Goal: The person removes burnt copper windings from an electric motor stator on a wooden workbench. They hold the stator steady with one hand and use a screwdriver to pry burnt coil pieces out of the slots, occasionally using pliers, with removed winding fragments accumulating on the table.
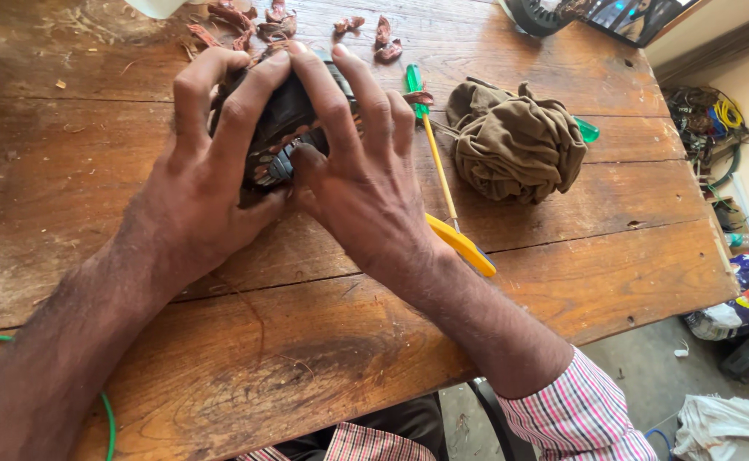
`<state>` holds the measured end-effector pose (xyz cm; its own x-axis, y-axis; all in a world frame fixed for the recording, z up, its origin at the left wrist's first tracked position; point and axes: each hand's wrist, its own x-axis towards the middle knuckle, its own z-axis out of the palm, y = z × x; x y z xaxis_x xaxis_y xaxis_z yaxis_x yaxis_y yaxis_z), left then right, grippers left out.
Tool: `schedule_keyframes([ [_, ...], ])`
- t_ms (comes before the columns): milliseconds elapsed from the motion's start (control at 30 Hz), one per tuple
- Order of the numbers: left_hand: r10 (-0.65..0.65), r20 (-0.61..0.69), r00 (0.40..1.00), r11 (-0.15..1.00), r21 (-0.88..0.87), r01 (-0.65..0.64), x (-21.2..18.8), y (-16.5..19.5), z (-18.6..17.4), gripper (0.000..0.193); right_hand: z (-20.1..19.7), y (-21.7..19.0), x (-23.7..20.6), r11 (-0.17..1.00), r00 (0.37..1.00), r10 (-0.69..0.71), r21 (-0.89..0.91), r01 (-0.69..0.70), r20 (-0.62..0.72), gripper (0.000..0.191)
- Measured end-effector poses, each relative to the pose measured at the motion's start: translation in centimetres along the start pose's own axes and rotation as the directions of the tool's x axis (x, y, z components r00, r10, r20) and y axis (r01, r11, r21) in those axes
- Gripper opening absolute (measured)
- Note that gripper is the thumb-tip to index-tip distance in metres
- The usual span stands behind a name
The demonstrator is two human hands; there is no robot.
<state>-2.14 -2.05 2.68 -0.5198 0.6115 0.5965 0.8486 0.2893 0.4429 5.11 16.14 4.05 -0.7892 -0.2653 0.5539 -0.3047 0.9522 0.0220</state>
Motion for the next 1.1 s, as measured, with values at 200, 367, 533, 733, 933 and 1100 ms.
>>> schedule_keyframes([
  [200, 0.009, -0.003, 1.0, 1.0, 0.018, -0.009, 0.1, -0.4, 0.4, 0.111, 0.8, 0.1, -0.4, 0.998, 0.999, -0.039, -0.04, 0.039, -0.012, 0.045],
  [367, 0.009, -0.003, 1.0, 0.999, 0.04, -0.009, -0.1, -0.2, 0.2, 0.113, 1.3, 0.1, -0.3, 0.998, 0.996, -0.054, -0.045, 0.051, -0.072, 0.029],
  [533, -0.014, 0.006, 1.0, 1.0, 0.015, 0.014, 0.0, 0.1, -0.1, 0.113, 1.6, 0.3, -0.2, 0.997, 0.991, -0.065, -0.043, 0.061, -0.12, 0.017],
  [733, 0.002, -0.016, 1.0, 1.0, 0.0, -0.002, 0.2, 0.4, -0.1, 0.11, 0.4, 0.5, -0.5, 0.998, 0.998, -0.069, 0.002, 0.069, 0.012, 0.029],
  [933, -0.001, -0.017, 1.0, 1.0, -0.005, 0.001, 0.2, 0.4, -0.2, 0.111, -0.1, 0.2, -0.6, 0.999, 0.998, -0.052, -0.001, 0.053, 0.047, 0.012],
  [1100, -0.046, 0.022, 0.999, 0.999, 0.001, 0.046, 0.2, 0.1, 0.1, 0.112, 1.1, 0.2, -0.6, 0.996, 0.997, -0.073, -0.062, 0.072, -0.026, 0.022],
])
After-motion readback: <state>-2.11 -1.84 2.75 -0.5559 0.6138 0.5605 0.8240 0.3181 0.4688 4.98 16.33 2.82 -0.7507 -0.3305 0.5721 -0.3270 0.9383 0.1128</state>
